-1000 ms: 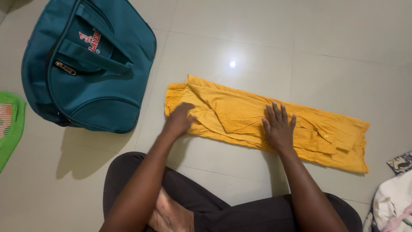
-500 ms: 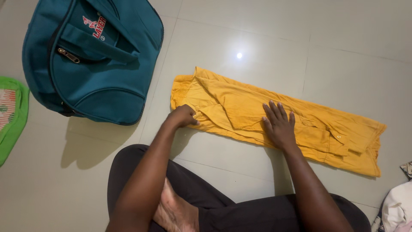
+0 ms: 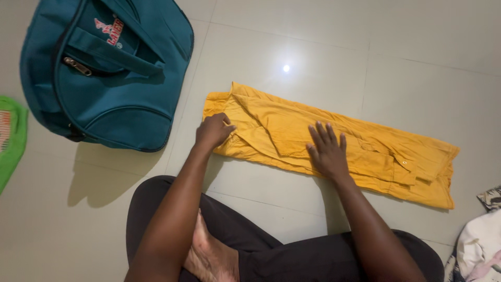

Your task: The person folds a yellow shirt by hand and places it inside a green bag.

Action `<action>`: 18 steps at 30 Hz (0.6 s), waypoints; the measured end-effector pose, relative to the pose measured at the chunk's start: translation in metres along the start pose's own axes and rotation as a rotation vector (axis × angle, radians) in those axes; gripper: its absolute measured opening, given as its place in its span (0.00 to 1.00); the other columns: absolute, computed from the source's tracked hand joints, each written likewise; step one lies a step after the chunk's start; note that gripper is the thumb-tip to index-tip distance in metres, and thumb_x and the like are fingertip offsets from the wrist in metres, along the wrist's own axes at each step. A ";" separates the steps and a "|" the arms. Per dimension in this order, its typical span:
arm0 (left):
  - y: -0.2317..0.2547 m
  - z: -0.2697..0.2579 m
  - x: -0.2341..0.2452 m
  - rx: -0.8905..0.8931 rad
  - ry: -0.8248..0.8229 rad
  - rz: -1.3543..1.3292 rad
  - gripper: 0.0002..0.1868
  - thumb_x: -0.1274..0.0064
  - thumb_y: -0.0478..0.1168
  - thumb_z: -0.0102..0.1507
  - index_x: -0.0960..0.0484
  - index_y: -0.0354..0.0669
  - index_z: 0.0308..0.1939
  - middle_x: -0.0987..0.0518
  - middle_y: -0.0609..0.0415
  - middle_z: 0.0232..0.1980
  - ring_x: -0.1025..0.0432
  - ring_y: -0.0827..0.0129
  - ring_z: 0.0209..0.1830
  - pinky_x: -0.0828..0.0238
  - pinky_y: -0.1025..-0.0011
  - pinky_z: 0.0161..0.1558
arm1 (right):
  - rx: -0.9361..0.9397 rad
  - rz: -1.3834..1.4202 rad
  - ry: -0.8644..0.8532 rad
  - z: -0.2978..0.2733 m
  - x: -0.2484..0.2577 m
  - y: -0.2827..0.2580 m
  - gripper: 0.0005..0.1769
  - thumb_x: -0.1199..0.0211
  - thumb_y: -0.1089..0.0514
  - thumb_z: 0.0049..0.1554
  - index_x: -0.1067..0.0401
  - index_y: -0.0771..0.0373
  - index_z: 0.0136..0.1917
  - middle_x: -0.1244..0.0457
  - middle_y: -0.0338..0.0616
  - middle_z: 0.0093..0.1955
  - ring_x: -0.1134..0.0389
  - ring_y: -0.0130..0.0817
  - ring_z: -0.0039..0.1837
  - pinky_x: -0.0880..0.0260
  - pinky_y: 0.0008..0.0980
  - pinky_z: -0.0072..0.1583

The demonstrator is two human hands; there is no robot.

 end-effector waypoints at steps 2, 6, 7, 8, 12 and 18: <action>0.006 0.005 -0.015 -0.024 -0.079 0.083 0.20 0.33 0.54 0.56 0.16 0.52 0.46 0.15 0.53 0.49 0.22 0.57 0.52 0.26 0.57 0.51 | -0.016 -0.002 -0.001 0.000 0.000 -0.002 0.33 0.59 0.37 0.67 0.49 0.44 0.82 0.57 0.37 0.86 0.62 0.40 0.86 0.71 0.59 0.79; -0.001 0.010 -0.034 -0.003 -0.219 0.254 0.19 0.30 0.54 0.54 0.14 0.53 0.45 0.15 0.53 0.49 0.23 0.56 0.52 0.26 0.57 0.52 | -0.042 0.003 -0.029 -0.002 0.004 -0.004 0.33 0.59 0.37 0.67 0.50 0.42 0.82 0.57 0.36 0.86 0.62 0.39 0.86 0.70 0.59 0.79; 0.000 0.010 -0.031 -0.013 -0.220 0.257 0.19 0.30 0.54 0.54 0.14 0.53 0.45 0.15 0.53 0.49 0.23 0.56 0.52 0.26 0.57 0.52 | -0.051 0.000 -0.024 -0.001 0.005 -0.006 0.33 0.59 0.37 0.67 0.50 0.42 0.82 0.57 0.36 0.86 0.62 0.39 0.86 0.70 0.59 0.79; 0.000 0.007 -0.028 0.014 -0.232 0.286 0.21 0.30 0.54 0.54 0.15 0.52 0.46 0.16 0.53 0.52 0.23 0.56 0.55 0.26 0.57 0.53 | -0.043 -0.005 -0.038 -0.001 0.006 -0.009 0.33 0.58 0.37 0.66 0.49 0.43 0.82 0.56 0.36 0.86 0.61 0.40 0.85 0.68 0.58 0.78; 0.024 -0.011 -0.013 -0.103 -0.199 0.240 0.32 0.26 0.54 0.50 0.21 0.49 0.52 0.20 0.52 0.59 0.32 0.54 0.65 0.31 0.58 0.60 | -0.138 -0.007 -0.148 0.003 0.006 -0.008 0.31 0.57 0.37 0.67 0.46 0.42 0.80 0.54 0.33 0.85 0.57 0.37 0.86 0.62 0.54 0.79; 0.091 -0.012 -0.042 -0.656 0.222 0.088 0.32 0.47 0.56 0.68 0.31 0.43 0.71 0.36 0.42 0.77 0.47 0.47 0.81 0.49 0.53 0.75 | 0.026 -0.019 0.054 0.009 0.012 -0.040 0.34 0.55 0.38 0.67 0.49 0.48 0.82 0.55 0.38 0.85 0.58 0.40 0.85 0.65 0.57 0.79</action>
Point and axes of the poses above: each hand's wrist, its own z-axis towards the middle knuckle, its own x-axis out of the back of the hand, y = z × x, the point moved 7 cm from there along z, towards the middle knuckle
